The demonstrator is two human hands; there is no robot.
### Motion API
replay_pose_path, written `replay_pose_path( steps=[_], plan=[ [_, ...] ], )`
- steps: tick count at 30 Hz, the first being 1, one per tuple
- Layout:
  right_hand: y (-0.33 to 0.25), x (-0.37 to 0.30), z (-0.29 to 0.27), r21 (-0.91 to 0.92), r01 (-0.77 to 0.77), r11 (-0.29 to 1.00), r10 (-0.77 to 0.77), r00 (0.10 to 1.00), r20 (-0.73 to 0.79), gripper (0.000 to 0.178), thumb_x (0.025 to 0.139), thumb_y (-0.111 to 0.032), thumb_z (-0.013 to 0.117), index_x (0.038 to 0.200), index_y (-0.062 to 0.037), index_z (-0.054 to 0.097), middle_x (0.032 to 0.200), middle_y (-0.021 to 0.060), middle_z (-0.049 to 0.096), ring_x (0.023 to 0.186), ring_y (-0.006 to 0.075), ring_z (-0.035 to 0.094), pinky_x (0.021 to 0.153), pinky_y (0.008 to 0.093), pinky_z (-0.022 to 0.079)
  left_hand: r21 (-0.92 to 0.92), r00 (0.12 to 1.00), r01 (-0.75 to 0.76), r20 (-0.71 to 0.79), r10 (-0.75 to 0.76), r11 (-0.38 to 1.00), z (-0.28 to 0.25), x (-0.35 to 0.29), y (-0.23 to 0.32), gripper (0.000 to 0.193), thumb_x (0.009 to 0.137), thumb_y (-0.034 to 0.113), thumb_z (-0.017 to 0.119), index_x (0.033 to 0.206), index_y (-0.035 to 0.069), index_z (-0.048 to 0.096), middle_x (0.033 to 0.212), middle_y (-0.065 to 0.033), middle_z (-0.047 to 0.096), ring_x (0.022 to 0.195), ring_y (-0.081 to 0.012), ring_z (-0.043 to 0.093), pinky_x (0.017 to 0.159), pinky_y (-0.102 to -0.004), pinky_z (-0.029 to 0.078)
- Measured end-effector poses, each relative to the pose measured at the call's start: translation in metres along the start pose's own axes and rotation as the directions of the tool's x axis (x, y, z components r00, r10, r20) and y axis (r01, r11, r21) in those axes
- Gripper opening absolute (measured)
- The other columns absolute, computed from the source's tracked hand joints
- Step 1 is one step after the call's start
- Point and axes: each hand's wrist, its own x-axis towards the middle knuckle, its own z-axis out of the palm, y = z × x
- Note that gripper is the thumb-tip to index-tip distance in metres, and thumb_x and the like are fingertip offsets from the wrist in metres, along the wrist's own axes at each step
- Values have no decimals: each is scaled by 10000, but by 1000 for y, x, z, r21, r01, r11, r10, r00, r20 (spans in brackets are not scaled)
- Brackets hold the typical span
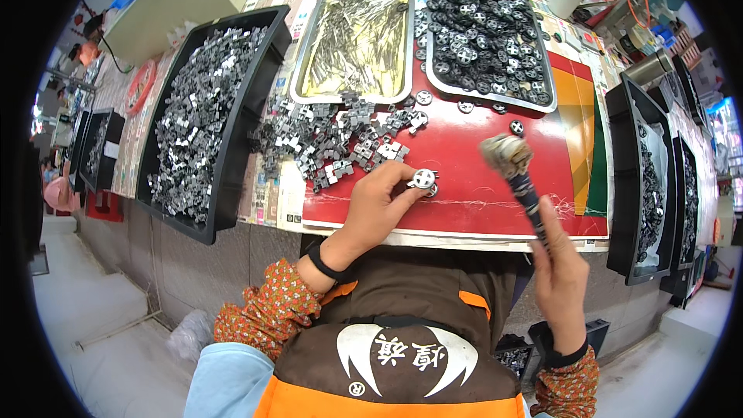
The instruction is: The recorder is assembling small plastic and metal buckle components at a workshop table.
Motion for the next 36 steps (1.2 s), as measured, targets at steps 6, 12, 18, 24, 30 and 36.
replay_pose_path(
  steps=[6, 12, 18, 24, 30, 36],
  plan=[
    [82, 1, -18, -305, -140, 942, 62, 966, -253, 651, 977, -26, 624, 1583, -227, 492, 1194, 161, 682, 976, 349, 683, 876, 391, 536, -779, 865, 467, 304, -399, 419, -20, -6, 28, 194, 1004, 105, 715, 1177, 35, 660, 1020, -22, 713, 854, -90, 675, 714, -223, 585],
    [130, 10, -12, -462, -326, 825, 200, 933, -300, 716, 965, -43, 644, 1596, -324, 455, 966, 129, 569, 845, 337, 613, 783, 447, 511, -836, 767, 549, 513, -385, -22, -29, -17, 52, 236, 1029, 189, 700, 1207, 41, 654, 1043, -28, 680, 897, -112, 623, 701, -215, 542],
    [119, 30, -3, -563, -197, 803, 56, 965, -257, 604, 925, -40, 672, 1506, -153, 548, 1057, 153, 604, 1027, 355, 589, 897, 452, 479, -816, 748, 564, 569, -342, -124, -26, -21, 63, 242, 1051, 259, 672, 1181, 56, 656, 1038, -12, 657, 907, -117, 575, 696, -244, 494],
    [10, 48, 30, 155, 151, 976, -127, 980, -154, 242, 904, -131, 744, 1117, -37, 680, 986, 142, 641, 964, 338, 608, 875, 450, 488, -775, 705, 589, 632, -322, -230, -21, -23, 60, 250, 1068, 305, 639, 1140, 67, 658, 1013, -17, 642, 886, -128, 559, 681, -259, 467],
    [-49, 50, 53, 502, 186, 844, -175, 982, -71, 491, 872, -240, 822, 1250, -19, 602, 1008, 146, 642, 921, 325, 634, 806, 442, 519, -782, 679, 598, 610, -408, -175, -19, -22, 64, 236, 1061, 290, 651, 1158, 74, 656, 1020, -10, 663, 875, -111, 592, 683, -256, 477],
    [-51, 49, 75, 623, 62, 780, -69, 998, -13, 434, 882, -115, 809, 1244, -21, 589, 1060, 128, 649, 894, 253, 688, 805, 368, 565, -824, 748, 551, 418, -515, 131, -17, -22, 74, 180, 1028, 162, 692, 1174, 84, 620, 1008, -5, 688, 788, -79, 618, 660, -246, 496]
  ],
)
